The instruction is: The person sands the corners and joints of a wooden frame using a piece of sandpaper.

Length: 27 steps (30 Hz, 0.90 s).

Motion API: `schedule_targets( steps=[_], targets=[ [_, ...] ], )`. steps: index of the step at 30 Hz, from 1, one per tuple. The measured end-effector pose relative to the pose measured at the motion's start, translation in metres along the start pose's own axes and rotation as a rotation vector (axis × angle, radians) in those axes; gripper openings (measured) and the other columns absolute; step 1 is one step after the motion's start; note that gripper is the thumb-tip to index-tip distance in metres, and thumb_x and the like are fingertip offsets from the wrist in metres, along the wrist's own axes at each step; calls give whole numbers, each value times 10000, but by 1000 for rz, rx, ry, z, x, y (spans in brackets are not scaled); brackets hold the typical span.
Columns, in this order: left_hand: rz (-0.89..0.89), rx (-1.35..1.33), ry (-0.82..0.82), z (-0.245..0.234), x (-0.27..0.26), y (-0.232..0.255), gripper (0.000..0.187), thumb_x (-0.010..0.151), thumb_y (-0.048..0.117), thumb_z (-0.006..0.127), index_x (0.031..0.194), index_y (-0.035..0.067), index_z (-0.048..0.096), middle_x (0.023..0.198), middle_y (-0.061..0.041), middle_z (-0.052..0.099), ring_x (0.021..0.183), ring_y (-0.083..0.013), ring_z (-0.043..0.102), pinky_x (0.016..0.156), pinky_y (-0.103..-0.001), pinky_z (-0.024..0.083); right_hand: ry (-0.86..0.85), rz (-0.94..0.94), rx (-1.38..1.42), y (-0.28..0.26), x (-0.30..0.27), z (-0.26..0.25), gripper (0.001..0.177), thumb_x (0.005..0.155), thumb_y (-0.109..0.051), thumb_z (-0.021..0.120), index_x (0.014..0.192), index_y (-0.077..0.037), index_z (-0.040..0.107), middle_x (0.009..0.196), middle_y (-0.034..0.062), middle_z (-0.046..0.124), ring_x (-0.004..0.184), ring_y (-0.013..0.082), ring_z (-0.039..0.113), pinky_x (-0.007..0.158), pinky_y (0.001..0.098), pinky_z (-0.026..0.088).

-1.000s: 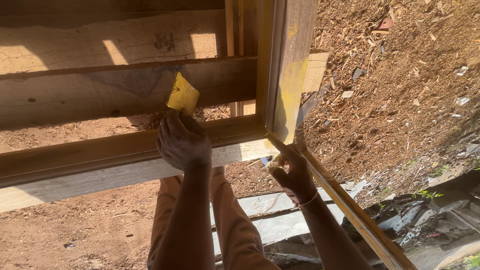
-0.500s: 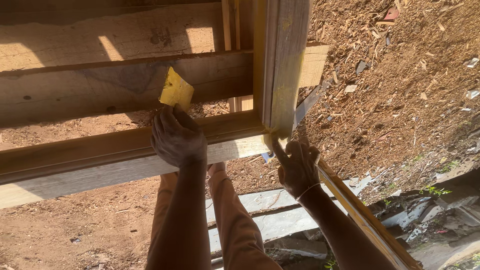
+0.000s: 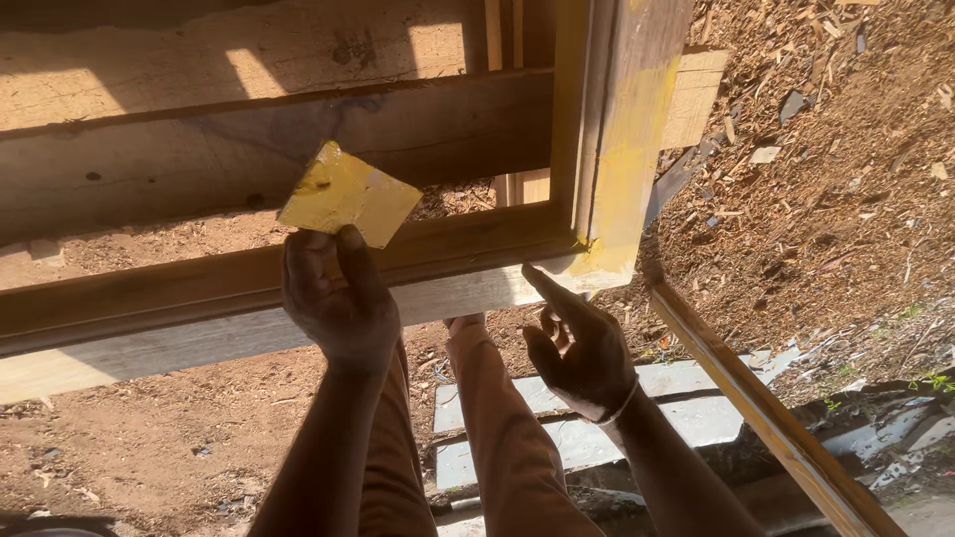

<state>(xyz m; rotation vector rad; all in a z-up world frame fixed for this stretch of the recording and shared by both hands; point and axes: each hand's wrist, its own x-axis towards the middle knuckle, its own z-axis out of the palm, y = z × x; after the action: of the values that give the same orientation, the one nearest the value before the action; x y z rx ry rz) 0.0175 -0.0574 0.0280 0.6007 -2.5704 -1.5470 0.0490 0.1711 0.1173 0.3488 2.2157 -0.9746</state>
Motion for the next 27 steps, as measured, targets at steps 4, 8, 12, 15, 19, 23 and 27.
schedule_targets(
  steps=[4,8,12,15,19,23,27],
  targets=[
    [-13,97,-20,-34,8,-13,168,1127,97,611,997,12,545,925,-101,591,817,-212,593,754,-332,500,-97,28,90,-19,28,26,686,825,-85,703,1483,-85,510,684,56,673,603,111,652,607,284,558],
    [7,76,-3,-47,7,-23,136,1118,114,585,1011,31,568,921,-81,638,843,-191,641,733,-329,521,-42,37,3,-26,34,38,669,811,-73,692,1463,-101,544,666,69,670,558,122,656,560,289,563],
    [-71,97,9,-56,-7,-23,101,1116,95,585,1045,25,577,945,-89,659,842,-175,654,740,-323,544,-29,31,-16,-27,31,41,664,790,-60,698,1440,-80,564,668,69,670,558,131,658,559,298,565],
    [-166,-180,23,-54,-11,-18,65,1115,77,560,1116,15,542,1043,-90,648,948,-141,707,786,-288,646,-54,48,18,-21,35,41,593,793,-47,696,1379,-82,614,709,70,701,613,116,683,600,287,591],
    [-244,-207,9,-52,-9,-18,60,1106,43,553,1152,4,547,1091,-112,679,994,-138,723,836,-282,657,7,-112,181,-3,32,46,381,821,4,675,1201,-23,648,997,63,737,729,102,694,669,262,620],
    [-254,-215,-57,-53,-1,-13,130,1075,51,605,1178,-9,553,1074,-113,690,974,-160,730,849,-295,625,350,-122,339,16,23,20,402,860,70,666,1256,19,619,902,44,621,798,91,610,748,243,559],
    [-274,-221,-350,-31,9,9,193,977,64,671,1138,1,584,1022,-100,740,952,-184,759,840,-305,636,755,-96,207,50,27,-30,306,989,-52,637,1295,-49,621,967,3,651,887,104,630,846,284,580]
  ],
)
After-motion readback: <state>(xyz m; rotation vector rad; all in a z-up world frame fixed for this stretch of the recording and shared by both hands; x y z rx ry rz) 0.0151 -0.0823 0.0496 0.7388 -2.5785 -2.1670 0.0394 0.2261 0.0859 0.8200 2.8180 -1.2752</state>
